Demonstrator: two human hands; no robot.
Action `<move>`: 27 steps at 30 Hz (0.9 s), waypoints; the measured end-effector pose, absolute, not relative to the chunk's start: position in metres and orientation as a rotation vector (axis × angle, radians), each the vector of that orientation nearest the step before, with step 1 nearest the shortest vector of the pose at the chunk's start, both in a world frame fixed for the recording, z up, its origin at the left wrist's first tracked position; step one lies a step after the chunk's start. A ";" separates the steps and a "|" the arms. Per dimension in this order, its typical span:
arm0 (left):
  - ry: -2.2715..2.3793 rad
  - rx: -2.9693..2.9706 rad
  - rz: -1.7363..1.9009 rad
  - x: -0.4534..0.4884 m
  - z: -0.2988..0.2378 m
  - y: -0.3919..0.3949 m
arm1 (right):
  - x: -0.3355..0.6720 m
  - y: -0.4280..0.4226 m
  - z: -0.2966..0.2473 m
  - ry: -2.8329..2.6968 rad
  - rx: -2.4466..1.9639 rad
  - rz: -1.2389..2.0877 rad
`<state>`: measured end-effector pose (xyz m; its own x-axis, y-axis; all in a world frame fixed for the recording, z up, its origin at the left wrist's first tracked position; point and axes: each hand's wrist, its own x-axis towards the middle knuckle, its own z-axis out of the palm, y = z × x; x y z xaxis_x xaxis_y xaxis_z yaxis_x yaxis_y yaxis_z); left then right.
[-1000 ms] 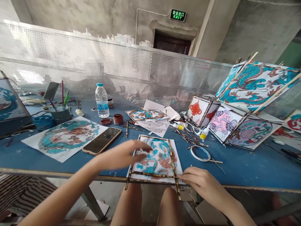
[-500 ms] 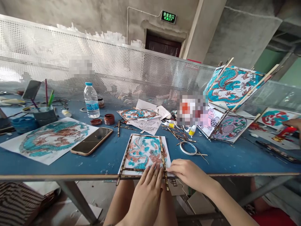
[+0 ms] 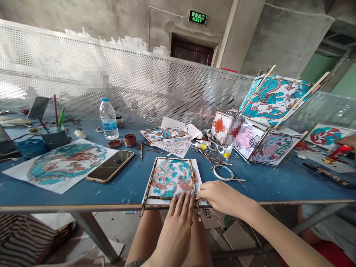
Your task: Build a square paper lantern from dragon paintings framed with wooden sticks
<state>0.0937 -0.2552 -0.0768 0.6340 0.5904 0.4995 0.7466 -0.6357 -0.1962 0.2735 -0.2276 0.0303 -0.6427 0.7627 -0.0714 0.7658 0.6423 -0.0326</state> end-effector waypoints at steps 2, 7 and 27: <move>-1.058 -2.484 -0.564 0.094 -0.076 -0.255 | 0.270 -0.227 0.033 2.766 1.270 -0.012; -1.078 -2.496 -0.572 0.094 -0.071 -0.257 | 0.253 -0.228 0.038 2.748 1.123 0.204; -1.239 -2.623 -0.574 0.076 -0.051 -0.258 | 0.250 -0.207 0.047 2.807 1.024 0.144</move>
